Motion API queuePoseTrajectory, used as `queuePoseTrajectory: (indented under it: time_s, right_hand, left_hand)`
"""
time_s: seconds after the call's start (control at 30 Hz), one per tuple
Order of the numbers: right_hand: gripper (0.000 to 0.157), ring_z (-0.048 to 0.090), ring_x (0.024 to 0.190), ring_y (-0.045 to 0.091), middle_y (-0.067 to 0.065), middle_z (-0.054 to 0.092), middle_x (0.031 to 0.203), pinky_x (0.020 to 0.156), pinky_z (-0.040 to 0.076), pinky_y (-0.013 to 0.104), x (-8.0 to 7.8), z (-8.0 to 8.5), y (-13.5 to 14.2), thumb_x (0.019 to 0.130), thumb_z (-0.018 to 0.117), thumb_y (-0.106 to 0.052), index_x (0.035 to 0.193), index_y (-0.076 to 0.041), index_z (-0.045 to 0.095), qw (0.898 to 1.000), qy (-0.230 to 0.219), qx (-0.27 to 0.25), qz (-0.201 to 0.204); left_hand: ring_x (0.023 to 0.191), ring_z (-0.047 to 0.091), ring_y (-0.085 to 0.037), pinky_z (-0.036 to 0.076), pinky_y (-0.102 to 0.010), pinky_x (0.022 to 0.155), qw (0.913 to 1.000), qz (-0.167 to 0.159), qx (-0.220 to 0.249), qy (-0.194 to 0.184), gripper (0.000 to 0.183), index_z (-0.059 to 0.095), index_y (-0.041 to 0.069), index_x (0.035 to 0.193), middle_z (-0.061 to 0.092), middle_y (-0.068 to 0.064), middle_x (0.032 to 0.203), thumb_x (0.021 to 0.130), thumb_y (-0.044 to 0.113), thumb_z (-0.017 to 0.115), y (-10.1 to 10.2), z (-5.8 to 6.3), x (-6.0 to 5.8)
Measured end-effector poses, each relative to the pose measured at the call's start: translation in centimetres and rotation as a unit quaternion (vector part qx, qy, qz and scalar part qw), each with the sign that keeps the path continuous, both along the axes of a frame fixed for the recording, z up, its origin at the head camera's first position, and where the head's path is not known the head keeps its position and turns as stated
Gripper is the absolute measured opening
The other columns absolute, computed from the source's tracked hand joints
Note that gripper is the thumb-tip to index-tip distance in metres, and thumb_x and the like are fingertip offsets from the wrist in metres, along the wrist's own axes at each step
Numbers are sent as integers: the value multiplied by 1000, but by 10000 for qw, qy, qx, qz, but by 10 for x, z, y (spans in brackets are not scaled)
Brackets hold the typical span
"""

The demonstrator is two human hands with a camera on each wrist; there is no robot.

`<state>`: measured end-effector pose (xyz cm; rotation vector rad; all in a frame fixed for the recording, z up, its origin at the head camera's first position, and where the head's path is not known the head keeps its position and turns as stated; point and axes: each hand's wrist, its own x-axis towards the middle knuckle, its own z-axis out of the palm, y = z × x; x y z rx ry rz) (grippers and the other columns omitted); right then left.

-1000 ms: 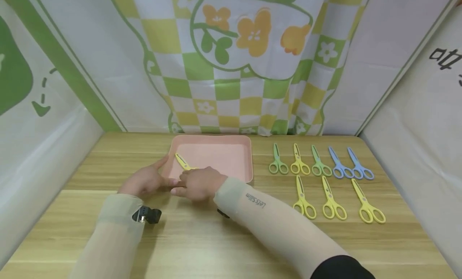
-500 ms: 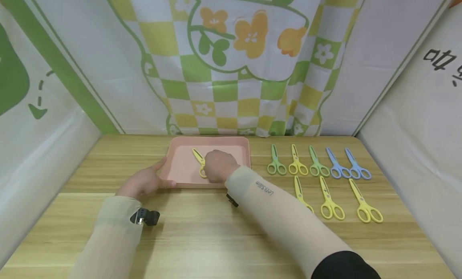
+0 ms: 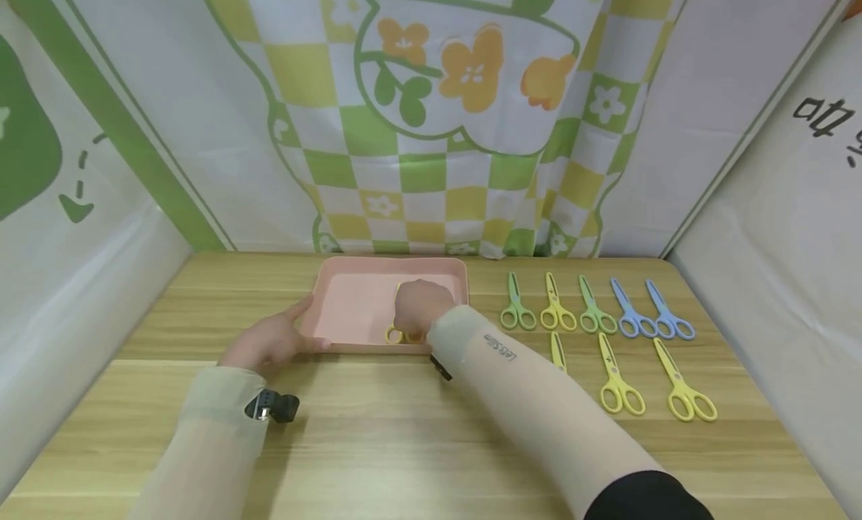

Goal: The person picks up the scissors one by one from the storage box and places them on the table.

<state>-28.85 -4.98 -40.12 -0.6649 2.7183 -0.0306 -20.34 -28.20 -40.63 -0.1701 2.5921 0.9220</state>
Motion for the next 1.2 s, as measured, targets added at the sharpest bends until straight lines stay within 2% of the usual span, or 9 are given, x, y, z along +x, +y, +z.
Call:
queuePoseTrajectory:
  time_s: [0.1,0.23,0.3,0.4,0.6,0.83,1.0,1.1,1.2]
  right_hand:
    - [27,45,49,14,1,61,69,42,35,26,2,2,0,79,56,-10,53,-16,48,9998,-18,168,94]
    - [21,48,56,14,1,61,79,44,40,27,5,2,2,79,56,-6,60,-15,54,9993,232,242,163]
    - [18,52,60,15,0,60,76,49,45,29,4,1,3,80,55,-7,64,-15,57,9994,320,131,83]
    - [14,51,62,15,-1,58,70,56,45,32,-2,-2,8,76,55,-8,65,-16,57,9990,439,-28,-31]
    - [9,48,58,14,-2,54,61,55,42,31,-22,2,24,66,59,-13,62,-19,53,9912,1302,-149,167]
    - [15,51,65,19,2,56,71,60,45,29,-26,23,64,69,69,-7,62,-10,56,9879,930,-1241,-7]
    - [17,58,83,25,6,64,89,73,49,37,-24,30,106,65,65,-10,53,-11,53,9838,1348,-1180,-5]
    - [22,58,101,26,5,67,76,88,45,38,-16,30,131,64,61,-8,44,-11,51,9845,1425,-1009,168]
    - [26,58,106,23,-2,57,49,95,41,36,-1,25,150,62,58,-6,41,-14,45,9833,1523,-818,565]
  left_hand:
    - [127,21,-54,18,-66,98,10000,5,16,7,109,3,23,151,19,-34,144,73,57,70,0,-1,0]
    - [127,22,-54,19,-66,98,10000,-6,-32,32,108,3,23,151,20,-34,144,74,56,70,0,-1,0]
    - [127,21,-54,19,-66,99,10000,5,-30,26,108,3,24,151,19,-34,144,74,56,70,0,-1,0]
    - [127,21,-54,19,-66,99,10000,-3,-31,40,108,4,24,151,20,-33,144,73,57,70,1,-2,0]
    - [126,25,-54,21,-65,98,9995,-121,-269,100,106,4,22,151,24,-34,142,75,58,67,1,-2,-1]
    - [126,24,-54,21,-65,99,9994,-169,-281,126,107,4,21,151,23,-34,143,74,59,67,0,-1,-2]
    - [126,24,-54,21,-64,99,9989,-248,-354,175,108,5,18,151,25,-35,142,74,60,67,-1,0,-1]
    - [126,24,-54,20,-64,99,9992,-232,-289,138,107,4,19,151,23,-34,142,75,59,67,-1,0,0]
    - [127,22,-53,19,-65,100,9997,-156,-169,75,107,3,22,151,20,-33,144,75,58,68,-1,0,0]
